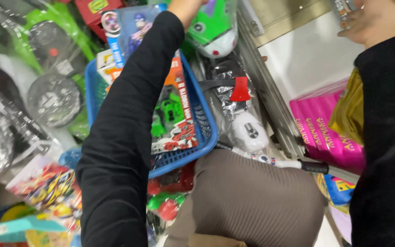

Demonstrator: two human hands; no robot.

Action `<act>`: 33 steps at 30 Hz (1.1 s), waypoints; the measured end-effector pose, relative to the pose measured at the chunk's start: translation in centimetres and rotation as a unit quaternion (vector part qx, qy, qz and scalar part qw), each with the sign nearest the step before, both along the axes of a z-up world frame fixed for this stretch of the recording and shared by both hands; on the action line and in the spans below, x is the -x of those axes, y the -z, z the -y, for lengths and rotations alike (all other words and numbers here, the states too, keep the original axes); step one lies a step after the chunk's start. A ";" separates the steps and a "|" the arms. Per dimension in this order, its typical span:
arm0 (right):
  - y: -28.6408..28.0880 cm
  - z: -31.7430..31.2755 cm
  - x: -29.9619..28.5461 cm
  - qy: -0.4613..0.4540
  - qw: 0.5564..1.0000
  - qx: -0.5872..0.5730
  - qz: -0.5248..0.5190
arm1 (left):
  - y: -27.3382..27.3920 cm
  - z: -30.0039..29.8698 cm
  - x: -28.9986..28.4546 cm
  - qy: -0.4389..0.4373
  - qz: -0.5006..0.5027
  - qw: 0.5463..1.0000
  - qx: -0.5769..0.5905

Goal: Cleaning toy boxes by wiping them with a yellow cloth.

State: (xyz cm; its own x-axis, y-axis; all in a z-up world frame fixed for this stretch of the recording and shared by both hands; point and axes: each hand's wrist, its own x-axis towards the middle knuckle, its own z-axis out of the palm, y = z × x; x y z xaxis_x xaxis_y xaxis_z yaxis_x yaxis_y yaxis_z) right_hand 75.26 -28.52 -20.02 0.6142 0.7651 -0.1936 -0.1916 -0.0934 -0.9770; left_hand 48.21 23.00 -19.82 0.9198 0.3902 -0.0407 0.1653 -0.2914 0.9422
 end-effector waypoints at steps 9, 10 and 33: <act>-13.2 -19.2 21.8 0.059 0.992 0.008 -0.109 | -6.5 0.5 12.1 0.029 0.127 0.966 0.222; -14.1 -21.2 24.6 0.007 0.989 -0.010 -0.150 | -7.0 0.5 13.5 0.022 0.106 0.967 0.229; 1.3 -39.4 32.9 -0.065 0.964 -0.059 -0.250 | 5.5 -12.5 25.0 -0.128 -0.068 0.988 0.049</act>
